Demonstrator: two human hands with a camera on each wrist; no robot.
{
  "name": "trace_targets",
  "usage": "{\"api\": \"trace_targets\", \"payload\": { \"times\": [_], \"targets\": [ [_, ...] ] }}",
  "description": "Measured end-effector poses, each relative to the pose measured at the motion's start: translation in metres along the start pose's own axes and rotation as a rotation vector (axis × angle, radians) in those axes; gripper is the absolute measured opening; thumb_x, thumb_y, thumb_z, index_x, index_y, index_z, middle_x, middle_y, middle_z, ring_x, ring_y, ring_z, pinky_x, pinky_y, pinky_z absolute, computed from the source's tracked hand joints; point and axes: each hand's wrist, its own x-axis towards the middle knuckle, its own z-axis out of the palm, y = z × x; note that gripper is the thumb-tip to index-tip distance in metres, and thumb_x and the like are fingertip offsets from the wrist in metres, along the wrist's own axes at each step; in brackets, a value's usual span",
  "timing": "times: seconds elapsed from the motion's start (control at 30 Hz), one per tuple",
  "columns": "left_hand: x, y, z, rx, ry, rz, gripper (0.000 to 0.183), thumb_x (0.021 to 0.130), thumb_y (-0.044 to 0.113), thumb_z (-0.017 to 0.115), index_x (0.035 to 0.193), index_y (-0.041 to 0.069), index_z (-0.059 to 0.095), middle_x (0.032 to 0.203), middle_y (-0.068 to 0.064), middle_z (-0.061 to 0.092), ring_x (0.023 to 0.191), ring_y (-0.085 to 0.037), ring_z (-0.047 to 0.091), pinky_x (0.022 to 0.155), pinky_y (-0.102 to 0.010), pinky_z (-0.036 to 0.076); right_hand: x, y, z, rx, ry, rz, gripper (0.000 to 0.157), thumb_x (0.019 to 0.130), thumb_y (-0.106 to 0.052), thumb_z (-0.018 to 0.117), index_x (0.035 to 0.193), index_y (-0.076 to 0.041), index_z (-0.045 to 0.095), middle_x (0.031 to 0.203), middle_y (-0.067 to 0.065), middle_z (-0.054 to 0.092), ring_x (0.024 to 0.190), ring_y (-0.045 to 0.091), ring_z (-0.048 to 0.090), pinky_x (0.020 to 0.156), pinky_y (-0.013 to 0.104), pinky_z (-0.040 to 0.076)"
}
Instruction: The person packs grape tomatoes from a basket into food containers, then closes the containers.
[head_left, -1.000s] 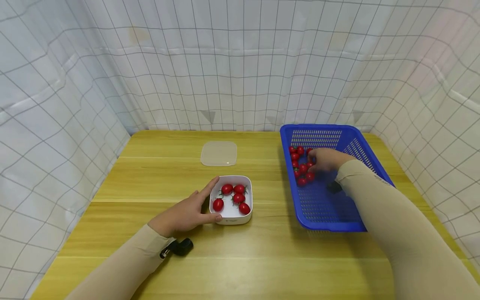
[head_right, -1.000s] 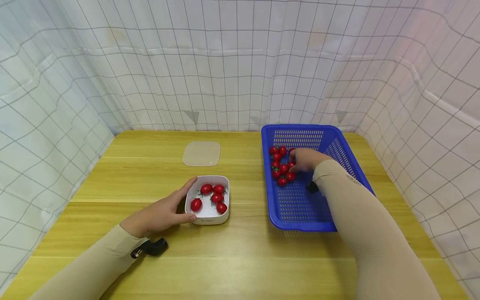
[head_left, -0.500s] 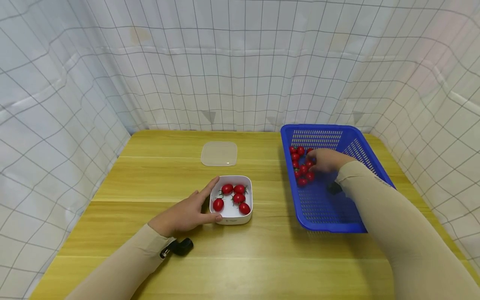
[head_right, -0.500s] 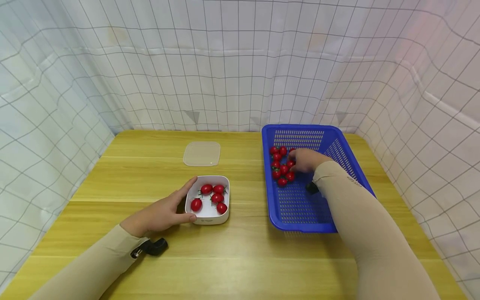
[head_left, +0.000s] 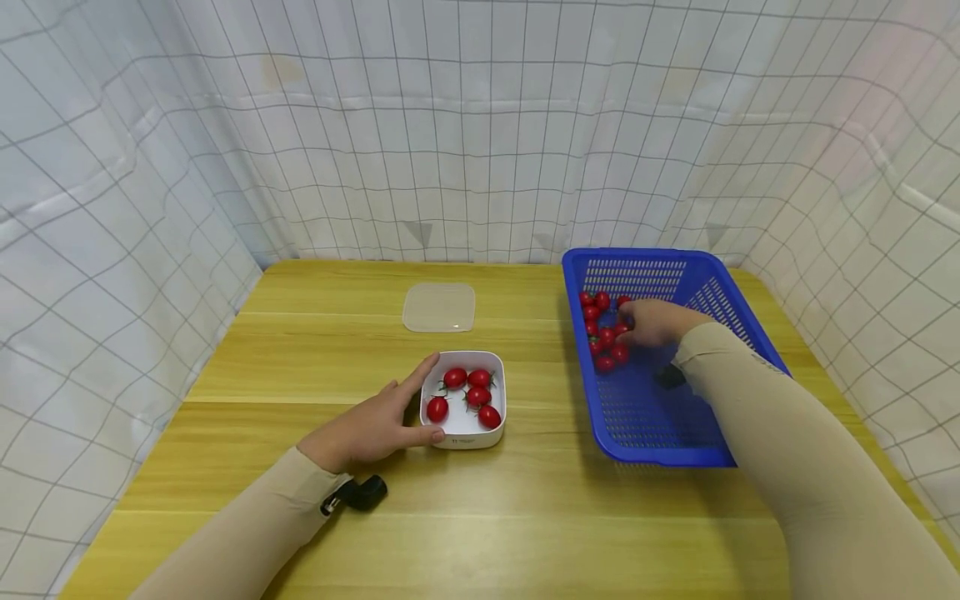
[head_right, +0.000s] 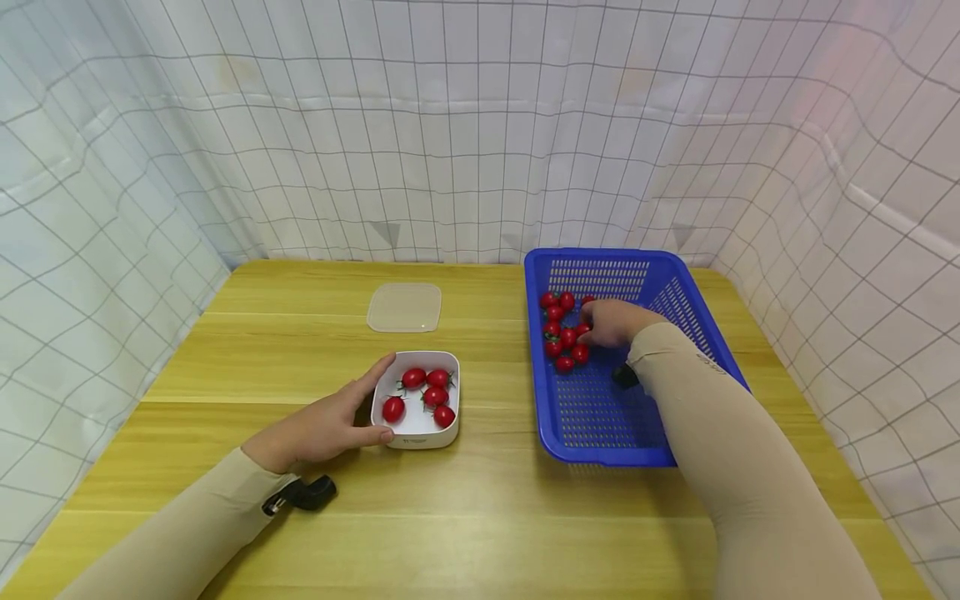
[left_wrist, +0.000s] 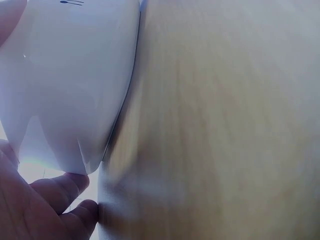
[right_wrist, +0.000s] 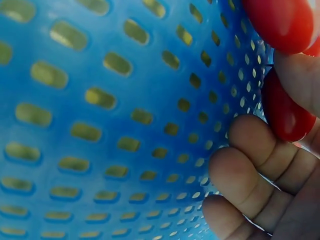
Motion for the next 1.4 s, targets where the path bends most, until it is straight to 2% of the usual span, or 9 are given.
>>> {"api": "trace_targets", "payload": {
  "times": [0.23,0.33,0.8,1.2,1.4],
  "targets": [
    [0.0002,-0.0004,0.0005,0.002,0.000,0.012,0.108,0.092,0.064,0.072,0.170,0.040,0.000,0.176,-0.011,0.021,0.156,-0.057,0.021,0.120,-0.076,0.024,-0.0007,0.0012,-0.0006,-0.004,-0.018,0.017,0.036,0.102,-0.027,0.067,0.123,0.002,0.067,0.107,0.016,0.070,0.097,0.029,0.064,0.097,0.054,0.052],
    [0.0002,-0.0001,0.0004,0.000,-0.001,0.010,0.108,0.092,0.064,0.072,0.170,0.041,0.000,0.176,-0.011,0.021,0.156,-0.057,0.021,0.120,-0.077,0.024,-0.0015,0.0014,-0.0009,0.005,-0.020,0.035,0.039,0.103,-0.029,0.065,0.126,0.002,0.067,0.112,0.018,0.071,0.101,0.031,0.065,0.101,0.056,0.052],
    [-0.0005,-0.0005,0.0004,-0.008,-0.003,-0.001,0.108,0.091,0.064,0.072,0.169,0.042,0.000,0.176,-0.010,0.020,0.156,-0.057,0.019,0.120,-0.077,0.023,-0.0020,0.0014,-0.0010,-0.001,-0.047,0.043,0.044,0.106,-0.038,0.058,0.124,0.001,0.070,0.113,0.016,0.074,0.107,0.032,0.067,0.103,0.057,0.051],
    [-0.0015,0.0013,0.0007,-0.009,-0.001,-0.017,0.108,0.091,0.063,0.073,0.169,0.043,0.000,0.175,-0.012,0.023,0.156,-0.053,0.025,0.119,-0.076,0.028,-0.0012,0.0028,-0.0005,-0.002,-0.033,0.032,0.039,0.107,-0.038,0.056,0.113,-0.002,0.072,0.097,0.010,0.070,0.091,0.026,0.062,0.092,0.051,0.052],
    [-0.0021,0.0021,0.0013,-0.016,0.001,-0.008,0.108,0.091,0.062,0.073,0.169,0.041,0.000,0.175,-0.012,0.022,0.154,-0.050,0.030,0.119,-0.074,0.029,-0.0011,0.0009,0.0003,0.000,-0.016,0.034,0.042,0.106,-0.036,0.057,0.120,0.001,0.071,0.106,0.014,0.074,0.098,0.029,0.067,0.095,0.053,0.053]
  ]
}}
